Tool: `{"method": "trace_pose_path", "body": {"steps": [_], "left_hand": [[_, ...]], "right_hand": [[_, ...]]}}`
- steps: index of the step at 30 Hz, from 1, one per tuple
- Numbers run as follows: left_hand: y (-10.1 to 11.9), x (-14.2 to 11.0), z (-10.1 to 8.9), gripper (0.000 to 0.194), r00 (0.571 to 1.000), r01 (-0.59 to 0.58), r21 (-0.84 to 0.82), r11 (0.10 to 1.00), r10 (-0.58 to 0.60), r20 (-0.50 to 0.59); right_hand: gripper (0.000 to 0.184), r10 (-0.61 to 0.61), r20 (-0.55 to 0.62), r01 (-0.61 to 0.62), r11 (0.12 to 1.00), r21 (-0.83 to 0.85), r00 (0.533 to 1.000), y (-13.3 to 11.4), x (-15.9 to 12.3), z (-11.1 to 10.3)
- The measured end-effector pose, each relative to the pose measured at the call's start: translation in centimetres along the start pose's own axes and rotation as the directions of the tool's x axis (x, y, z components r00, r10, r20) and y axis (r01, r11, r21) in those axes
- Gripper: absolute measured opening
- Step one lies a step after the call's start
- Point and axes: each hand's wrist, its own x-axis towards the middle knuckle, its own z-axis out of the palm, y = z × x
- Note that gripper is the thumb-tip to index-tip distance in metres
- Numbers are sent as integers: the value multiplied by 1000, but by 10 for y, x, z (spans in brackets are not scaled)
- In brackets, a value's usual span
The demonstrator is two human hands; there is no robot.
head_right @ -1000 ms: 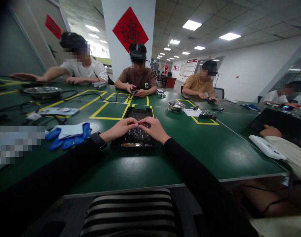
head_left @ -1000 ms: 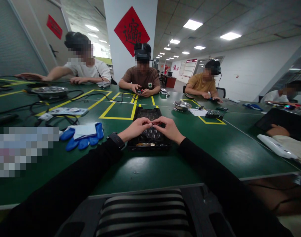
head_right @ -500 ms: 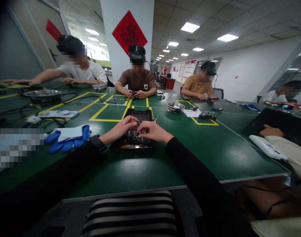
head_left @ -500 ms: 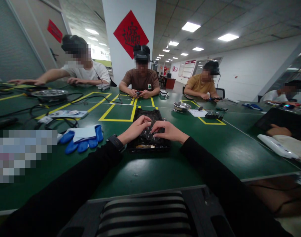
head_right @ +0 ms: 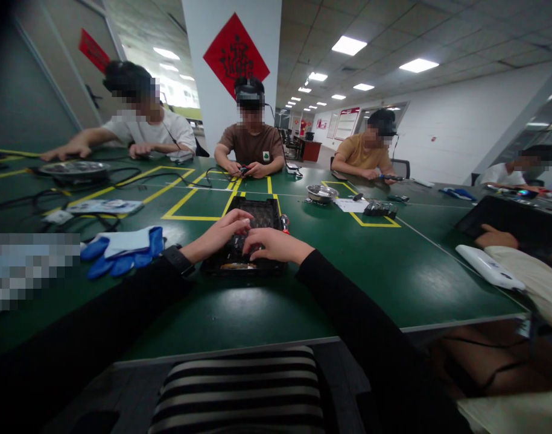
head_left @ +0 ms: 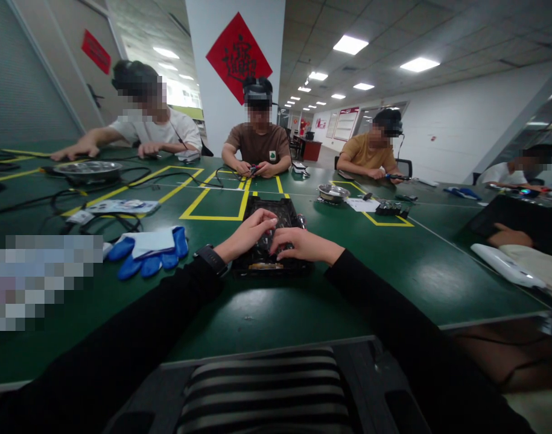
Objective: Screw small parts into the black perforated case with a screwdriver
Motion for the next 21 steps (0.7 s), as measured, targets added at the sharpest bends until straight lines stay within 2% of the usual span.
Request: {"method": "trace_pose_path", "body": {"steps": [10,21], "left_hand": [[1,-1,0,34,1000,-4,8,1000,4,6],[-1,1,-1,35,1000,5,14,1000,-5,5]], "right_hand": [[15,1,13,1,995,-100,1000,-2,0,1],[18,-5,2,5,996,-93,1000,-5,1,1]]}}
